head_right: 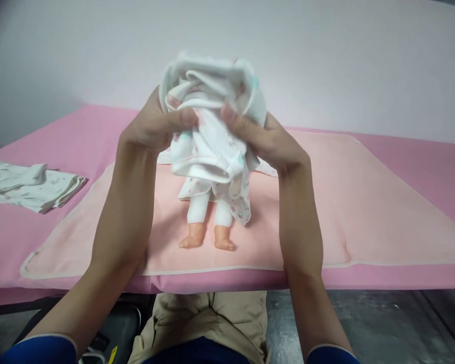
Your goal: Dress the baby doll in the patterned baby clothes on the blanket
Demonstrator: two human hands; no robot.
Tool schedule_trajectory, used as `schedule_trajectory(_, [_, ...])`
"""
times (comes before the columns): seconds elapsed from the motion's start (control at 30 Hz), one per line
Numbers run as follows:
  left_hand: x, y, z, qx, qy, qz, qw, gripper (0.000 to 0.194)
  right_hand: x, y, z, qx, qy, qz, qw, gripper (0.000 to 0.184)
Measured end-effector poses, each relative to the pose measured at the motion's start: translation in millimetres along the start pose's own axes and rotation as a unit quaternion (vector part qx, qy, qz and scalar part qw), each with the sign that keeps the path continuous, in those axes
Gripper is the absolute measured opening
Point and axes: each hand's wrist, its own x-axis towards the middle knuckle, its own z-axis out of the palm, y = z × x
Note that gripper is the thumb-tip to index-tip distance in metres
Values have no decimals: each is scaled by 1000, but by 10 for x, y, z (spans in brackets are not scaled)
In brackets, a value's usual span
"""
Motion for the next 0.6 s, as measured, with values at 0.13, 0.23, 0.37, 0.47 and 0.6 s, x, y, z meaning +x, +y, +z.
schedule_trajectory(0.13, [-123, 134, 70, -5, 14, -17, 1000, 43, -91, -47, -62, 9, -156, 34, 987, 57])
schedule_trajectory(0.23, [-294, 264, 100, 1, -31, -76, 997, 50, -210, -6, -85, 23, -73, 31, 997, 56])
schedule_trajectory(0.37, [-681, 386, 145, -19, -187, -174, 967, 51, -501, 59, 33, 37, -130, 93, 986, 47])
schedule_trajectory(0.47, [-1116, 431, 263, -46, -177, -231, 956, 47, -789, -3, 305, 17, -143, 139, 980, 45])
schedule_trajectory(0.6, [-1748, 450, 512, -67, -48, -302, 950, 48, -1136, -191, 814, -89, -69, 182, 977, 41])
